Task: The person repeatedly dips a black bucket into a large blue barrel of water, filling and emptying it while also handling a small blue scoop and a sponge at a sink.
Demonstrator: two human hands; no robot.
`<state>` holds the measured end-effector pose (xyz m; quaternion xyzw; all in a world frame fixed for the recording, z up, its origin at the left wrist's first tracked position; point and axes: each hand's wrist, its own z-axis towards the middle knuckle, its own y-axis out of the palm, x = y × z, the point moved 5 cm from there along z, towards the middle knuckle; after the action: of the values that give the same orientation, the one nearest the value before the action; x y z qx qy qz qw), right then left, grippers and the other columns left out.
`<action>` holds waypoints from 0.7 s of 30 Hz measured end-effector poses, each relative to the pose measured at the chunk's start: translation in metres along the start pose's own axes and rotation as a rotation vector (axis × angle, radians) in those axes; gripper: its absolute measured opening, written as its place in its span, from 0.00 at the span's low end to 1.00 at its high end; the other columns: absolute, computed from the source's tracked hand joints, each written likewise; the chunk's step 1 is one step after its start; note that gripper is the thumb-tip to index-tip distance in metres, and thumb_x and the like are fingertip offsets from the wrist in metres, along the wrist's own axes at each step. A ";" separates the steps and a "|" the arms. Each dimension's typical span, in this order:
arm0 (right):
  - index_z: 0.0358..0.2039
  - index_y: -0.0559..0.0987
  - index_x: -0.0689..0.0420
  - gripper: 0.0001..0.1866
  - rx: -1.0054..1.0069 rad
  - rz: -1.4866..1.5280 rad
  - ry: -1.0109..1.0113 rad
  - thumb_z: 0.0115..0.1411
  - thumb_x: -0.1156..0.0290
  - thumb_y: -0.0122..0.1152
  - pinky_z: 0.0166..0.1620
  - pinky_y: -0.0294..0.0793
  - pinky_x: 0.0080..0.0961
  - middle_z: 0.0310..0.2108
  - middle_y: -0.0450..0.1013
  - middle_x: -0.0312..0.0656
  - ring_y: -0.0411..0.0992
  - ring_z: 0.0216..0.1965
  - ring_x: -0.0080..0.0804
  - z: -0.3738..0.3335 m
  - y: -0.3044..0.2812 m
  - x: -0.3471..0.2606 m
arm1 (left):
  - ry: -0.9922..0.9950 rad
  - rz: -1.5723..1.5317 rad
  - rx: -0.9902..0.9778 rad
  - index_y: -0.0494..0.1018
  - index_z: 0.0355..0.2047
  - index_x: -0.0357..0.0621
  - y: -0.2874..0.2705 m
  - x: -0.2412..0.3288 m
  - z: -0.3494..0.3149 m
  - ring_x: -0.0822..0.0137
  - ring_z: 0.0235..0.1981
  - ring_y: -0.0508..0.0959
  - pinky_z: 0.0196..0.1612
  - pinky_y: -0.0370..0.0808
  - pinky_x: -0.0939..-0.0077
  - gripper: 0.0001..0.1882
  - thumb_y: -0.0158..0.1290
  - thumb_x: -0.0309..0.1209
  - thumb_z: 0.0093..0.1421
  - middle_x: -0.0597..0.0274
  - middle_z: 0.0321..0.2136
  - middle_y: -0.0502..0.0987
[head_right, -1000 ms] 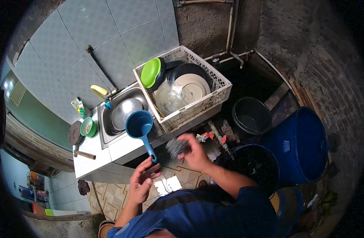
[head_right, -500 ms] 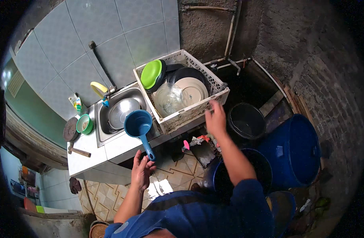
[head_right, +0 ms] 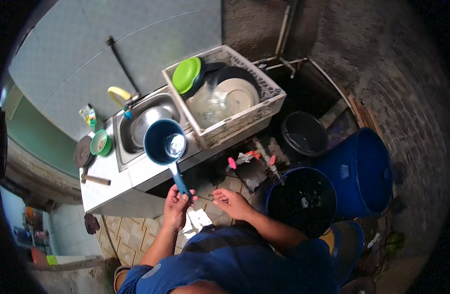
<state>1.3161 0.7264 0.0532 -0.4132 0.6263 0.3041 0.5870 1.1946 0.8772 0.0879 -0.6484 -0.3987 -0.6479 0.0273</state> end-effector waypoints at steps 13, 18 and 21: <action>0.52 0.61 0.61 0.16 0.079 0.381 0.028 0.67 0.70 0.43 0.49 0.69 0.26 0.46 0.69 0.45 0.69 0.47 0.28 -0.025 0.088 -0.030 | -0.355 0.207 -0.572 0.59 0.58 0.36 -0.043 -0.041 -0.070 0.70 0.46 0.73 0.52 0.68 0.76 0.24 0.48 0.21 0.61 0.60 0.45 0.74; 0.46 0.64 0.58 0.11 0.599 0.417 0.076 0.67 0.67 0.42 0.32 0.75 0.23 0.30 0.71 0.41 0.70 0.24 0.23 -0.083 0.020 0.022 | -0.335 0.556 -0.598 0.62 0.58 0.40 -0.063 -0.052 -0.051 0.68 0.48 0.71 0.52 0.67 0.74 0.25 0.52 0.29 0.61 0.57 0.48 0.71; 0.44 0.65 0.54 0.11 0.975 0.298 0.269 0.67 0.62 0.43 0.20 0.67 0.17 0.27 0.70 0.36 0.64 0.18 0.18 -0.138 -0.038 0.055 | -0.360 0.734 -0.523 0.63 0.58 0.42 -0.090 -0.072 -0.043 0.65 0.49 0.72 0.52 0.68 0.71 0.26 0.54 0.32 0.60 0.56 0.50 0.71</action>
<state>1.2845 0.5797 0.0200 -0.0342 0.8168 0.0018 0.5759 1.1213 0.8803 -0.0112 -0.8332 0.0343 -0.5515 0.0206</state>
